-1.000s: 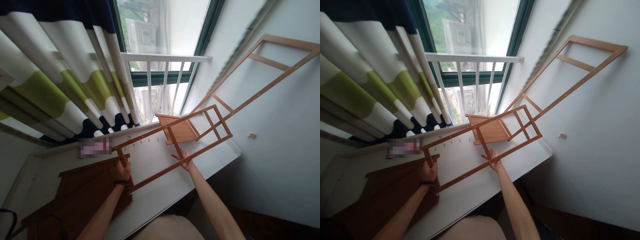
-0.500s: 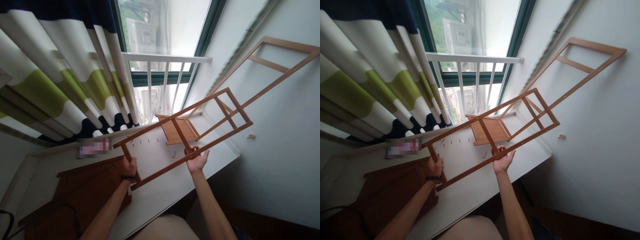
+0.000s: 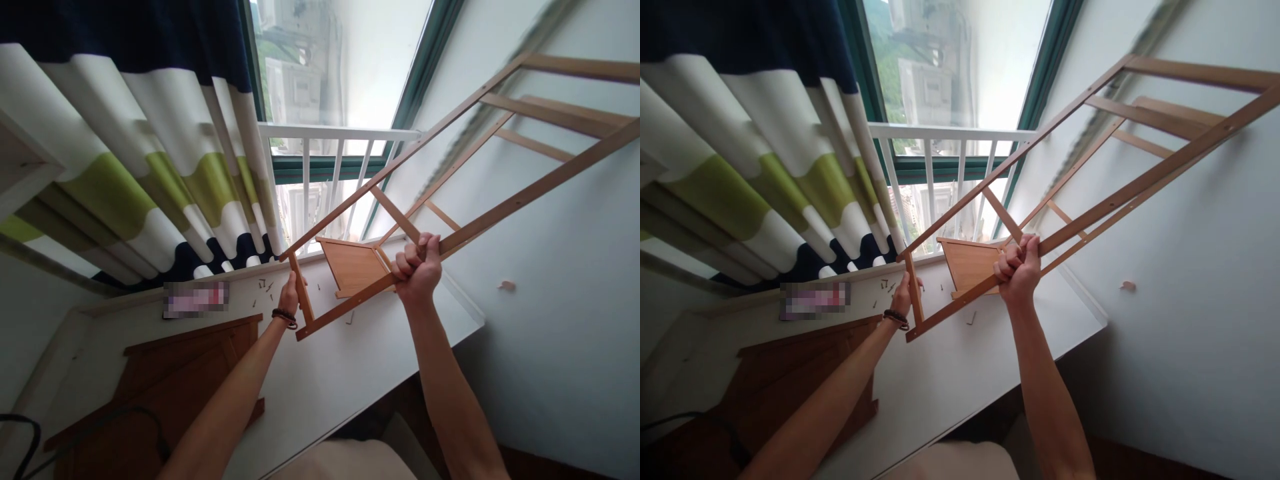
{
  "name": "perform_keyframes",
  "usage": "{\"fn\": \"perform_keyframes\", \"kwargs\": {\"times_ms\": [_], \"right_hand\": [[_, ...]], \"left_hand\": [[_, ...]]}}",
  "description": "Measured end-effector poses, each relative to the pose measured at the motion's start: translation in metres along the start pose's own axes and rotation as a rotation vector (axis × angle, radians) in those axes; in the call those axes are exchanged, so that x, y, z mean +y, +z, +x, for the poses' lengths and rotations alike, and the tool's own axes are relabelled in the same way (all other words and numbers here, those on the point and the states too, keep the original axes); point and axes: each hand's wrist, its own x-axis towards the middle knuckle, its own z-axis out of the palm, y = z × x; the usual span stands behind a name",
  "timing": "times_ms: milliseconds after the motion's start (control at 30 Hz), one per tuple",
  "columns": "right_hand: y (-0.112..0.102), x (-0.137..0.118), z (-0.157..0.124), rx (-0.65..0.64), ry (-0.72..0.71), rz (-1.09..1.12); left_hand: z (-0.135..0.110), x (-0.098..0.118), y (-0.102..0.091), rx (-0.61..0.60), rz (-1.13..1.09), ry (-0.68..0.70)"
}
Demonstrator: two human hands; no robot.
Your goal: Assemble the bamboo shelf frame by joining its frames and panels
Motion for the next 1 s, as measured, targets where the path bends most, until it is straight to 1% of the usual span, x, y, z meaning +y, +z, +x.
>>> {"fn": "perform_keyframes", "kwargs": {"times_ms": [100,167,233,300,400,467,567,667,800,900,1000], "right_hand": [[0.006,-0.003,0.024,-0.022,-0.044,0.000],[0.004,-0.002,0.035,-0.033,-0.058,0.021],[0.000,-0.003,0.045,-0.040,-0.071,0.045],[-0.008,-0.008,0.055,-0.057,-0.080,0.063],[-0.023,-0.025,0.070,-0.098,-0.072,0.068],[-0.036,-0.038,0.079,-0.108,-0.041,0.068],[-0.056,-0.052,0.089,-0.107,0.027,0.080],[-0.073,-0.055,0.098,-0.081,0.060,0.090],[-0.089,-0.045,0.109,-0.057,0.062,0.089],[-0.097,-0.037,0.115,-0.012,0.059,0.077],[-0.099,-0.033,0.117,0.016,0.064,0.032]], "left_hand": [[0.013,-0.003,-0.009,-0.072,0.179,0.029],[0.019,-0.014,-0.017,-0.097,0.360,0.070],[0.023,-0.030,-0.026,-0.116,0.599,0.127],[0.024,-0.047,-0.034,-0.137,0.829,0.162],[0.024,-0.069,-0.046,-0.138,1.103,0.239],[0.026,-0.077,-0.051,-0.150,1.228,0.335],[0.035,-0.085,-0.054,-0.232,1.336,0.482],[0.052,-0.090,-0.047,-0.333,1.391,0.549],[0.073,-0.096,-0.021,-0.427,1.388,0.623],[0.084,-0.101,-0.001,-0.515,1.362,0.674],[0.090,-0.106,0.008,-0.547,1.329,0.690]]}}
